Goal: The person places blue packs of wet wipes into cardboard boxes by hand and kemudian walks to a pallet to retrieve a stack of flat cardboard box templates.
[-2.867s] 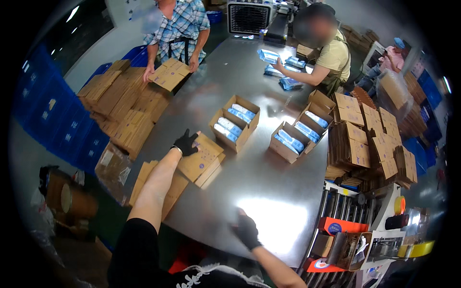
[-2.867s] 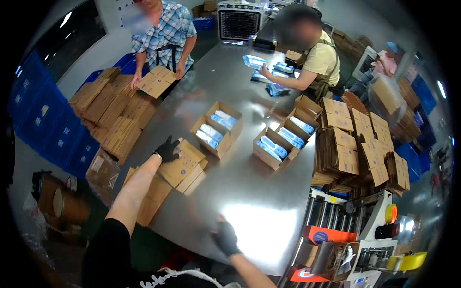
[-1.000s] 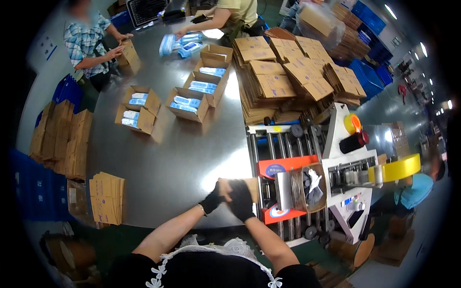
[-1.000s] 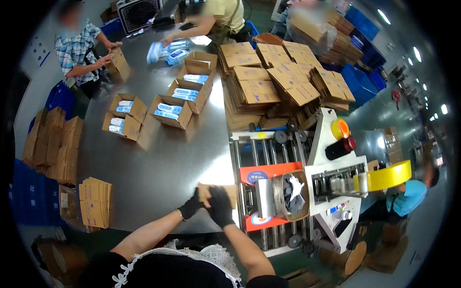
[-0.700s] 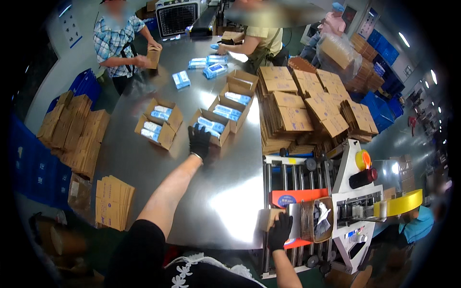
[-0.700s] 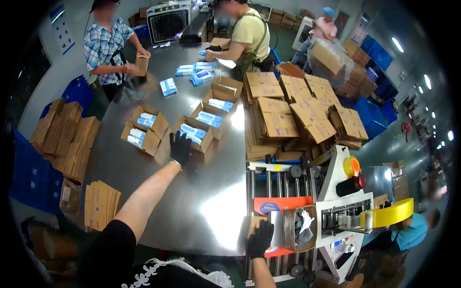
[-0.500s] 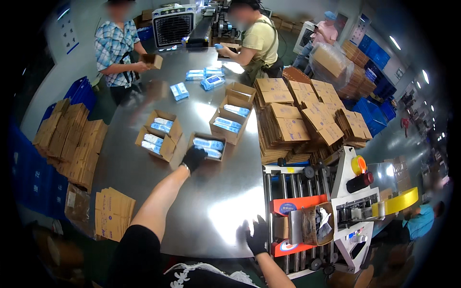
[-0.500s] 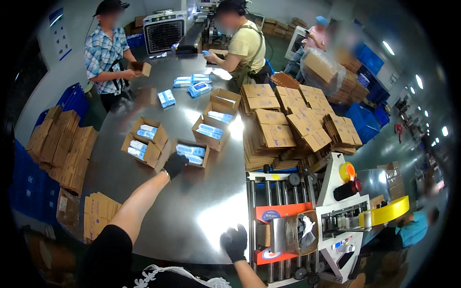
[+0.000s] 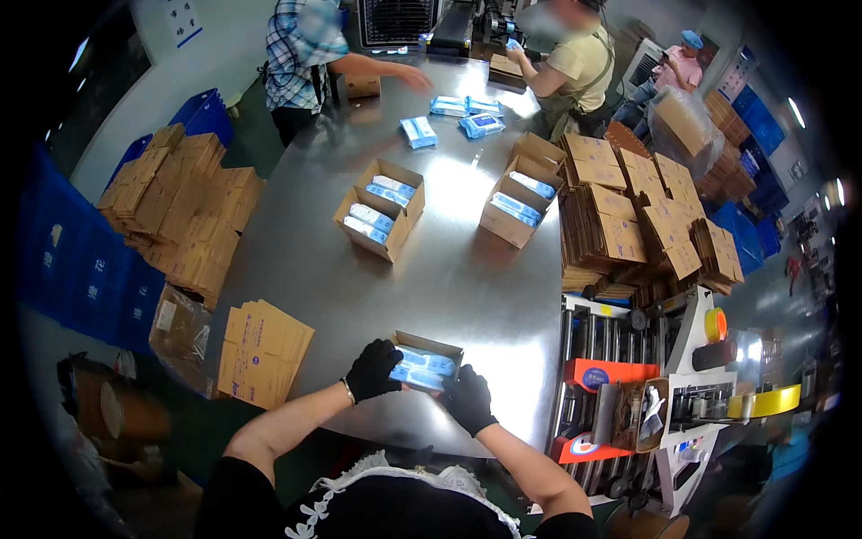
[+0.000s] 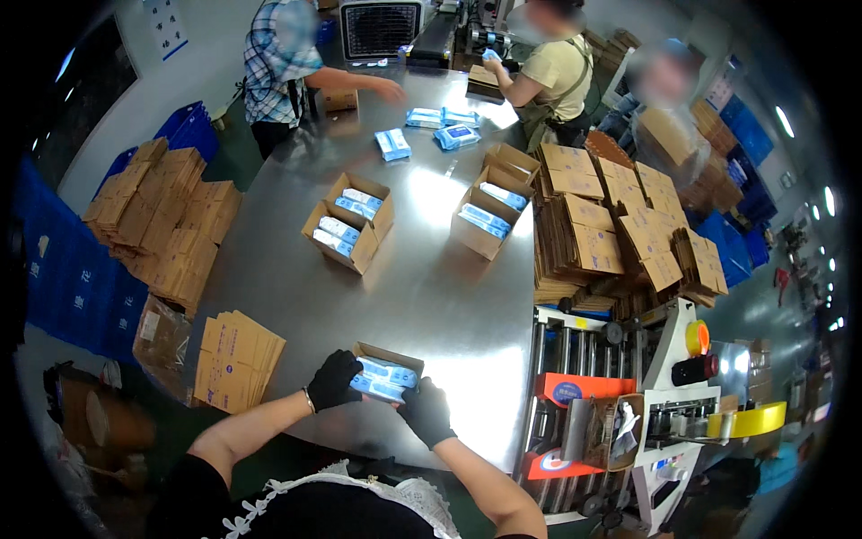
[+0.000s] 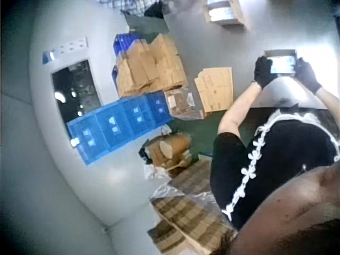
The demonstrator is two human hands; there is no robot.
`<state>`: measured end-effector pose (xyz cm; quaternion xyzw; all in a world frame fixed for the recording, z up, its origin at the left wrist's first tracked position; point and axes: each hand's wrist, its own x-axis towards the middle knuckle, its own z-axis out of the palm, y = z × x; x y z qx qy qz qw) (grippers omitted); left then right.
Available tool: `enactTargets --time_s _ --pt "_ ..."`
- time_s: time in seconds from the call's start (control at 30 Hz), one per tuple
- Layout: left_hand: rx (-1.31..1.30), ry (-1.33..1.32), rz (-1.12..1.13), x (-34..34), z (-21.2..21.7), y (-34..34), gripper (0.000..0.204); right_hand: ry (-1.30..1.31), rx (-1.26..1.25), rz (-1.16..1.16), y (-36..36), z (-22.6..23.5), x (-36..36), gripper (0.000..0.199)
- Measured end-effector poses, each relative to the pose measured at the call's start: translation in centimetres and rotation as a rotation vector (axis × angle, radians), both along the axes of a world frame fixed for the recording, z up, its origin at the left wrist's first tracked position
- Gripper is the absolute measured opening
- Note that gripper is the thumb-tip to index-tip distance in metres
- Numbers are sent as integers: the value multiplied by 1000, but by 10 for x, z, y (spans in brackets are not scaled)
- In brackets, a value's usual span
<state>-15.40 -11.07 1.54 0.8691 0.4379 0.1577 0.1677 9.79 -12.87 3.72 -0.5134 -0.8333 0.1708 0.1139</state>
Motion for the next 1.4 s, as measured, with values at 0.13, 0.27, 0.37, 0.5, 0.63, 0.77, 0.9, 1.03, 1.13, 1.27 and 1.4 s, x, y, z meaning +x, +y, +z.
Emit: enactTargets --time_s 0.13,0.27,0.37,0.5,0.63,0.77,0.9,1.03,1.13,1.27,1.4 --pt "-106 87 -497 15 -3 12 45 -125 -26 147 20 -1 -28 40" --pt "-350 -398 -219 -3 -37 19 46 216 -310 287 52 -14 -19 42" --pt "-151 -592 453 23 -53 2 75 65 -348 195 59 -35 -6 28" --pt "-665 -947 518 34 -128 1 80 116 156 187 63 -23 -45 32" --pt "-1077 -1508 466 112 -81 4 72 79 192 -172 30 -17 -33 47" --pt "-772 -1168 121 190 -114 -27 58 92 4 -164 -22 -41 63 51" --pt "-985 -877 -200 283 -84 -18 50 108 -11 -176 -37 -35 188 56" --pt "-1063 -412 -363 310 -100 -16 63 128 111 -271 -52 -48 256 52" --pt "-551 -48 -450 283 -49 16 65 187 82 -404 -47 -36 260 44" --pt "151 -279 -3 153 -21 136 48 142 195 -357 -32 -77 234 44" --pt "359 30 327 -5 60 255 50 253 290 -203 131 -27 144 57"
